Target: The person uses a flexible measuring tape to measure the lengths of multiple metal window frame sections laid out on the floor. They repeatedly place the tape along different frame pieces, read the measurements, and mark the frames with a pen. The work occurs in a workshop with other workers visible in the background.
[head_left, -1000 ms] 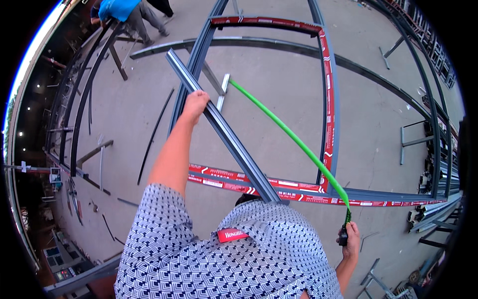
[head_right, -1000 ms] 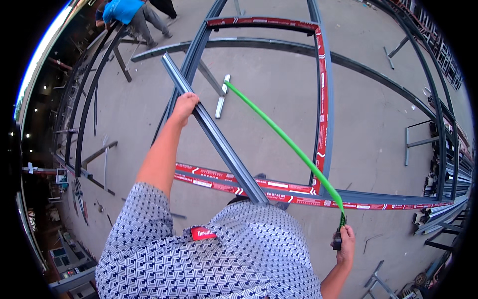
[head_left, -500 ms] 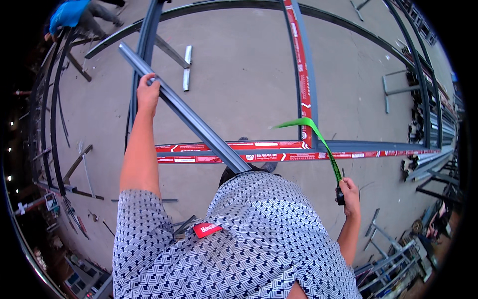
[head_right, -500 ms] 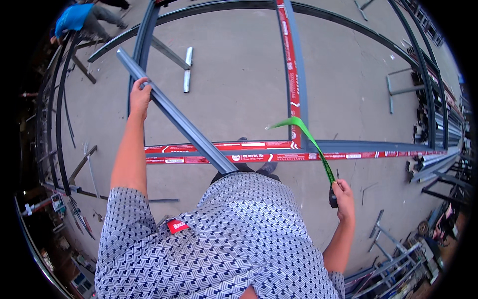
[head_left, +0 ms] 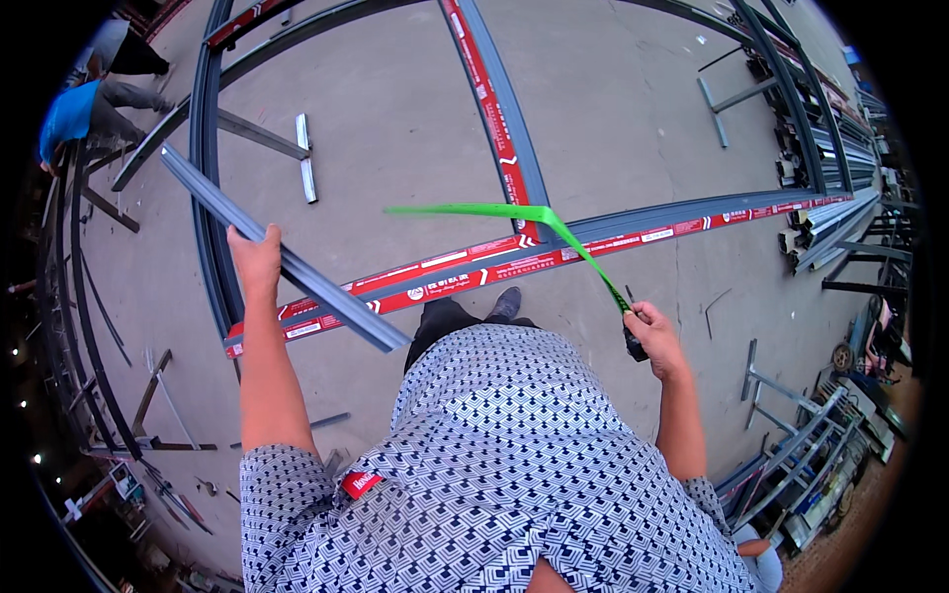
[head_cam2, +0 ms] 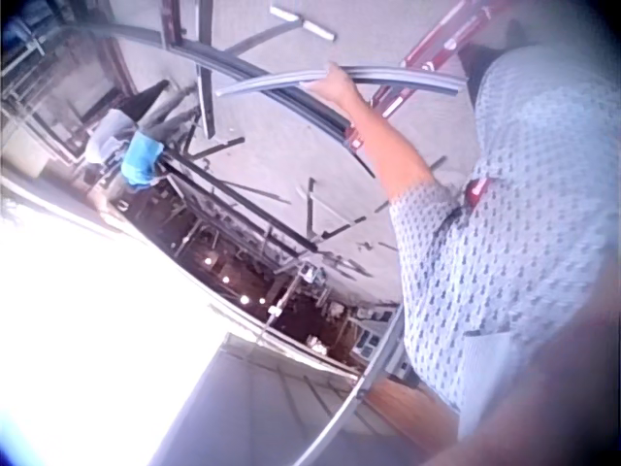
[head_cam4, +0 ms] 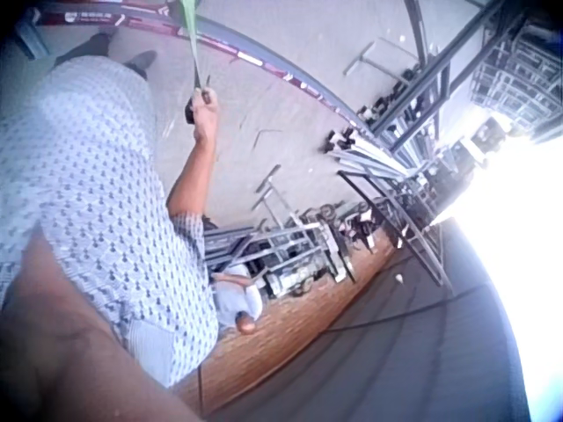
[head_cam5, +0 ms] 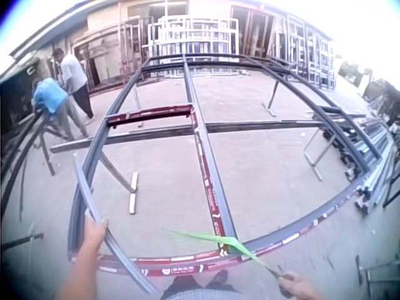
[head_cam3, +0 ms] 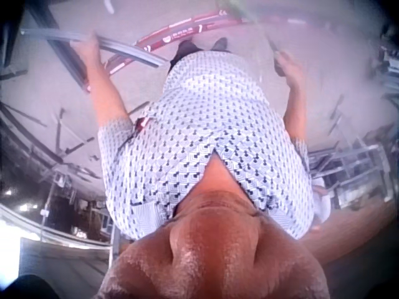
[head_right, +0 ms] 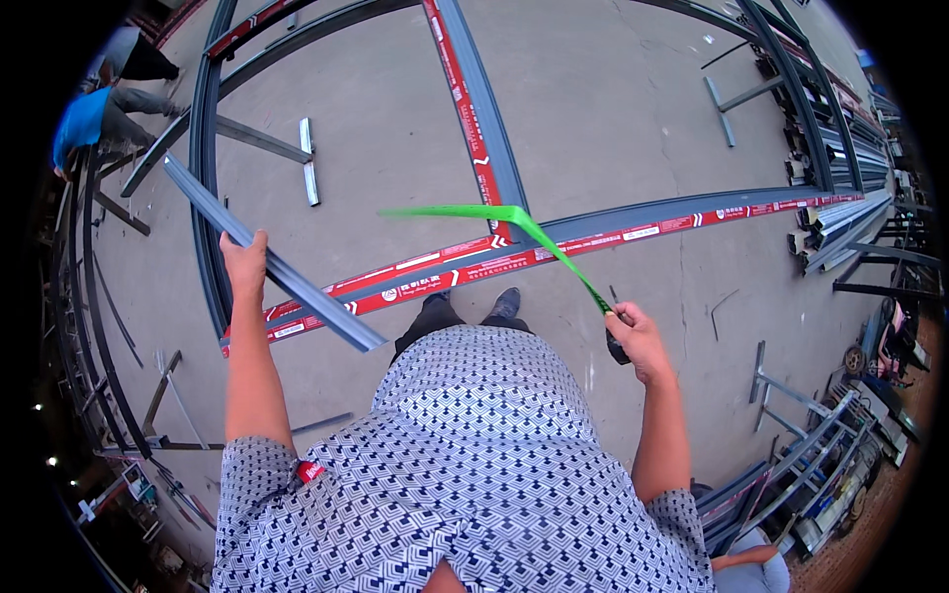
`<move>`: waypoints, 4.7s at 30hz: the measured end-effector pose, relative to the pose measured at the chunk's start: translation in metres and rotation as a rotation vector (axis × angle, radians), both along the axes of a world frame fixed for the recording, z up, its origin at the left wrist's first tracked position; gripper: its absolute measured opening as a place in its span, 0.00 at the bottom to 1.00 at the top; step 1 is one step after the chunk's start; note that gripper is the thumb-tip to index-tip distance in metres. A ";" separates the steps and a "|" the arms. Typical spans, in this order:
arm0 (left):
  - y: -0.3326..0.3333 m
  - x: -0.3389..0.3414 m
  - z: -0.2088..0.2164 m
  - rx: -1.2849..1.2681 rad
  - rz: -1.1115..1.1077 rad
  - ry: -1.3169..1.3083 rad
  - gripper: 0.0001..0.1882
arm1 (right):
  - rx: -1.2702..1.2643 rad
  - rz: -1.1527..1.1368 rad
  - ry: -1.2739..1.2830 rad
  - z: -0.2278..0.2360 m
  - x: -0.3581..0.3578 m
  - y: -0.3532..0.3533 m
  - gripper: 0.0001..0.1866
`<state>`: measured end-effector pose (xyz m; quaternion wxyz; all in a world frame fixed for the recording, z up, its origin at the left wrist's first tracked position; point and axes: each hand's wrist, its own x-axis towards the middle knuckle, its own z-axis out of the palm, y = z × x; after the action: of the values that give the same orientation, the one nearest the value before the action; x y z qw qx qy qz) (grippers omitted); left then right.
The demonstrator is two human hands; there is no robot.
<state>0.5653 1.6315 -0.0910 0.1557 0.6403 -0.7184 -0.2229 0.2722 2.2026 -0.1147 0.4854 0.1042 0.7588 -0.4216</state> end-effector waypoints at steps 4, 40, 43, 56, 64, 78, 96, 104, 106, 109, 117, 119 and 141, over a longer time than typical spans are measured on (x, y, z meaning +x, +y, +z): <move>-0.007 0.013 -0.004 -0.043 0.067 -0.156 0.49 | -0.040 0.053 -0.030 -0.016 0.004 0.020 0.09; 0.177 -0.219 -0.085 1.115 -0.029 0.158 0.42 | -0.011 0.341 0.336 -0.019 0.033 0.020 0.21; 0.158 -0.213 -0.109 1.267 0.167 0.432 0.45 | -0.026 0.350 0.330 -0.007 0.026 0.018 0.21; 0.138 -0.211 -0.058 0.751 0.121 1.127 0.11 | -0.063 0.310 0.206 -0.037 0.010 0.024 0.22; 0.172 -0.267 0.022 0.455 0.038 1.159 0.12 | -0.140 0.334 0.229 -0.048 0.006 0.043 0.28; 0.220 -0.287 0.016 0.657 -0.343 1.007 0.12 | -0.205 0.259 0.227 -0.023 0.004 0.045 0.19; 0.315 -0.290 0.000 1.114 -0.845 0.671 0.11 | -0.386 -0.193 0.228 -0.006 -0.050 -0.040 0.08; 0.190 -0.311 -0.029 0.511 -0.328 1.055 0.12 | -0.229 -0.287 0.661 0.016 -0.106 -0.066 0.07; 0.144 -0.313 -0.049 0.420 -0.154 1.009 0.17 | -0.132 -0.164 0.937 0.001 -0.127 -0.072 0.07; 0.100 -0.316 -0.079 0.432 0.019 0.896 0.30 | -0.022 -0.001 1.131 -0.002 -0.150 -0.084 0.09; 0.031 -0.288 -0.054 0.217 0.187 1.058 0.41 | 0.061 0.285 1.343 -0.039 -0.182 -0.100 0.11; 0.037 -0.296 -0.051 0.136 0.177 0.997 0.44 | 0.084 0.266 1.358 -0.050 -0.184 -0.089 0.12; 0.119 -0.336 -0.074 -0.188 0.473 0.467 0.51 | 0.093 0.343 1.261 -0.059 -0.186 -0.099 0.10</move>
<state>0.2293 1.7509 -0.1645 0.4218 0.7037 -0.5122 -0.2540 0.0867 2.1037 -0.1742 0.0025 -0.2645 0.9213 -0.2851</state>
